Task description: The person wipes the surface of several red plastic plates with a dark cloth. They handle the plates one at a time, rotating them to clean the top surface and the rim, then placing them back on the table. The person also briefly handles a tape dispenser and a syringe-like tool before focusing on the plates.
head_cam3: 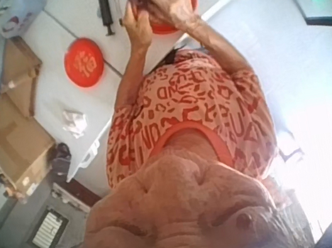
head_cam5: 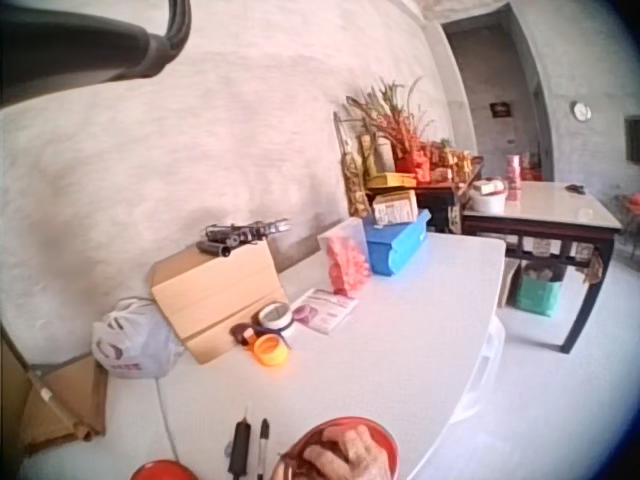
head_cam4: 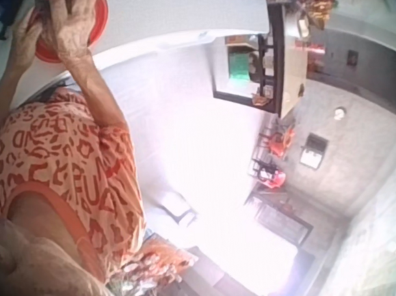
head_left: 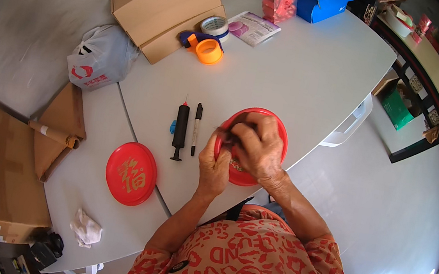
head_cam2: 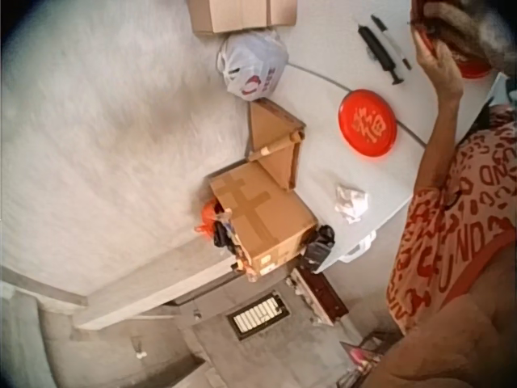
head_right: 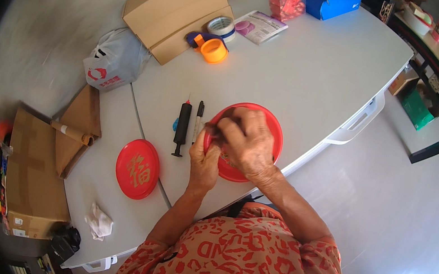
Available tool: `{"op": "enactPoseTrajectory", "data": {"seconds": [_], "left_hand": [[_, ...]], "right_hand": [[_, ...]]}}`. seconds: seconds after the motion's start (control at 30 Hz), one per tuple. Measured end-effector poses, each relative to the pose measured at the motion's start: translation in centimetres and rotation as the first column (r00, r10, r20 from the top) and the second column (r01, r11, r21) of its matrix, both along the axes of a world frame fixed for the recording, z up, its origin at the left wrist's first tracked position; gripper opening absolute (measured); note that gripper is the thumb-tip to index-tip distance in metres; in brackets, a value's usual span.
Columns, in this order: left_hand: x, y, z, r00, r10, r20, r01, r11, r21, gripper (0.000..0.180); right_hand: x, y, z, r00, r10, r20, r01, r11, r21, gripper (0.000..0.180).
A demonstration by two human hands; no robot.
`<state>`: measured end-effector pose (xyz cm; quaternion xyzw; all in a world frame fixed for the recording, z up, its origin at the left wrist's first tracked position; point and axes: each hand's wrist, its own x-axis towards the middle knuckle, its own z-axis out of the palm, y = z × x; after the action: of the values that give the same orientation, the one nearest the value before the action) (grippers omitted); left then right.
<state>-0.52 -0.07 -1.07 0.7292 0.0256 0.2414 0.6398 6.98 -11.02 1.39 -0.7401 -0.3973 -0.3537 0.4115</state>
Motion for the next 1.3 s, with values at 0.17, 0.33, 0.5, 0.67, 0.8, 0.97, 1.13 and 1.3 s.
{"op": "enactPoseTrajectory", "data": {"seconds": [0.17, 0.33, 0.5, 0.67, 0.8, 0.97, 1.13, 1.3], "left_hand": [[0.1, 0.0, 1.9, 0.998, 0.036, 0.06, -0.036, 0.999, 0.008, 0.031], [-0.1, -0.3, 2.4, 0.997, 0.072, 0.012, -0.072, 0.997, -0.025, 0.036], [0.0, -1.0, 1.8, 0.985, 0.143, 0.1, -0.145, 0.989, 0.01, 0.035], [0.5, -0.3, 1.5, 0.997, -0.025, 0.073, 0.031, 0.996, -0.086, 0.035], [0.8, 2.1, 4.1, 0.956, -0.248, -0.156, 0.191, 0.932, -0.307, 0.036], [1.1, 2.3, 4.5, 0.937, -0.295, -0.185, 0.302, 0.953, 0.01, 0.028], [1.1, 0.1, 4.6, 0.99, -0.138, -0.032, 0.13, 0.976, -0.175, 0.027], [1.1, 0.4, 3.0, 0.998, -0.045, -0.037, 0.04, 0.991, -0.13, 0.021]], "right_hand": [[1.0, 0.3, 1.4, 0.998, -0.023, 0.062, 0.025, 0.999, -0.037, 0.044], [1.9, -0.7, 1.3, 0.957, -0.262, -0.126, 0.259, 0.965, -0.038, 0.049], [1.9, -1.6, -0.8, 0.903, -0.177, -0.392, 0.232, 0.968, 0.098, 0.053], [3.7, -3.2, -1.5, 0.95, 0.03, -0.31, 0.004, 0.994, 0.108, 0.047], [3.1, -3.5, 1.8, 0.992, 0.119, 0.037, -0.114, 0.987, -0.116, 0.035], [2.6, -2.3, 3.4, 0.986, 0.126, 0.109, -0.108, 0.982, -0.158, 0.029], [3.0, -1.8, 3.0, 1.0, -0.024, -0.003, 0.024, 0.999, 0.025, 0.04], [3.2, -2.9, -0.1, 0.968, -0.144, -0.207, 0.165, 0.982, 0.093, 0.049]]}}
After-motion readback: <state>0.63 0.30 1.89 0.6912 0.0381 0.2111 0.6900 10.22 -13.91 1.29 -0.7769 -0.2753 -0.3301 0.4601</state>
